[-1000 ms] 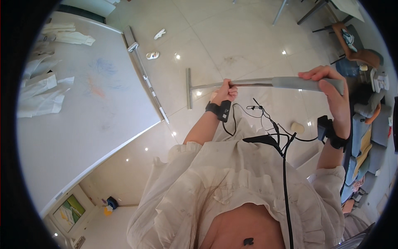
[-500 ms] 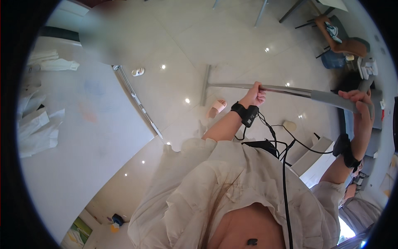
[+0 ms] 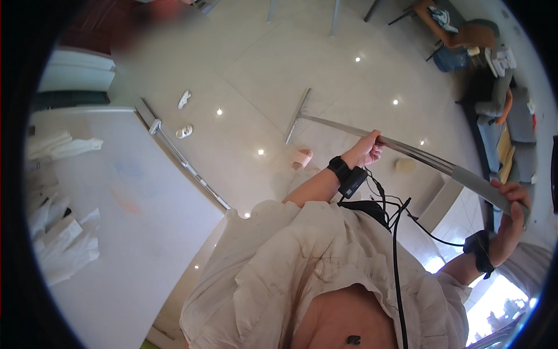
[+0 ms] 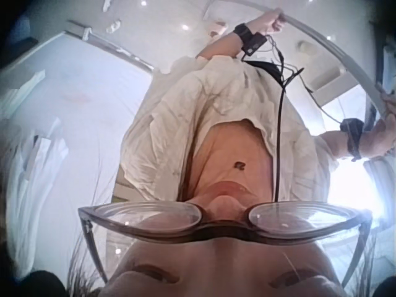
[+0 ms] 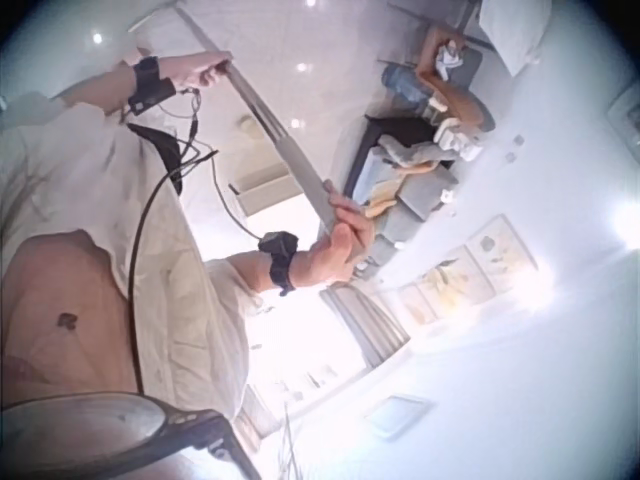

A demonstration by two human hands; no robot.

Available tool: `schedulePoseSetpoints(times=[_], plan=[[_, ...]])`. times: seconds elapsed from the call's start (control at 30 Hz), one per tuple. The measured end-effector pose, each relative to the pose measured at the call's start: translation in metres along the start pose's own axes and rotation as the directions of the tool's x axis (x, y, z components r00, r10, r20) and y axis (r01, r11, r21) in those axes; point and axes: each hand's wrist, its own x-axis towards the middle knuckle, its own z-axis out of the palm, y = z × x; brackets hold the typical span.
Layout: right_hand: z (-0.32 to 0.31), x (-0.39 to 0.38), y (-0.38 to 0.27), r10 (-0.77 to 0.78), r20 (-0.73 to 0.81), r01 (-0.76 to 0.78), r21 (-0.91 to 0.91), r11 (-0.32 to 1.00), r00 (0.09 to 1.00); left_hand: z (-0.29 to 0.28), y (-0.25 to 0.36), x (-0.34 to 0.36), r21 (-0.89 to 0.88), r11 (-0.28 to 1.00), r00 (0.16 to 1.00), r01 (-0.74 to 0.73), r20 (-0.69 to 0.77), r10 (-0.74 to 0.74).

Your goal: The recorder uses a squeegee-style mop to clean the floor in a living room area.

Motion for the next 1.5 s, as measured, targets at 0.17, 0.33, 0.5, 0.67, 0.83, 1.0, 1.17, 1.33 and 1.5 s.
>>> schedulePoseSetpoints(times=[0.17, 0.33, 0.5, 0.67, 0.83, 1.0, 1.17, 1.33, 1.5], plan=[[-0.001, -0.011, 0.025, -0.015, 0.082, 0.010, 0.072, 0.997, 0.996, -0.014, 0.035, 0.003, 0.084, 0.996, 0.999, 0.014, -0.035, -0.011], [0.048, -0.016, 0.075, -0.095, 0.354, 0.024, 0.198, 0.980, 0.930, -0.060, 0.103, 0.011, 0.207, 0.978, 0.983, 0.035, -0.181, 0.003], [0.109, -0.023, 0.098, -0.221, 0.379, 0.065, 0.383, 0.921, 0.899, -0.080, 0.131, 0.011, 0.383, 0.920, 0.981, 0.083, -0.196, -0.007], [0.121, -0.035, 0.083, -0.295, 0.256, 0.232, 0.248, 0.941, 0.921, -0.079, 0.115, 0.008, 0.422, 0.900, 0.985, 0.110, -0.168, -0.042], [0.102, -0.044, 0.051, -0.296, 0.176, 0.268, 0.166, 0.949, 0.939, -0.068, 0.079, 0.007, 0.335, 0.893, 0.953, 0.300, -0.145, -0.266], [0.081, -0.058, 0.022, -0.215, 0.051, 0.213, 0.044, 0.976, 0.975, -0.055, 0.046, -0.008, 0.435, 0.780, 0.882, 0.450, -0.079, -0.464], [0.068, -0.073, 0.013, -0.220, -0.002, 0.220, -0.046, 0.974, 0.975, -0.038, 0.030, -0.017, 0.447, 0.691, 0.799, 0.568, -0.100, -0.593], [0.059, -0.083, 0.013, -0.374, -0.089, 0.362, -0.122, 0.924, 0.923, -0.025, 0.024, -0.025, 0.492, 0.618, 0.771, 0.614, -0.206, -0.602], [0.064, -0.080, 0.028, -0.438, -0.079, 0.440, 0.007, 0.898, 0.895, -0.041, 0.043, -0.031, 0.469, 0.699, 0.831, 0.540, -0.165, -0.531]])
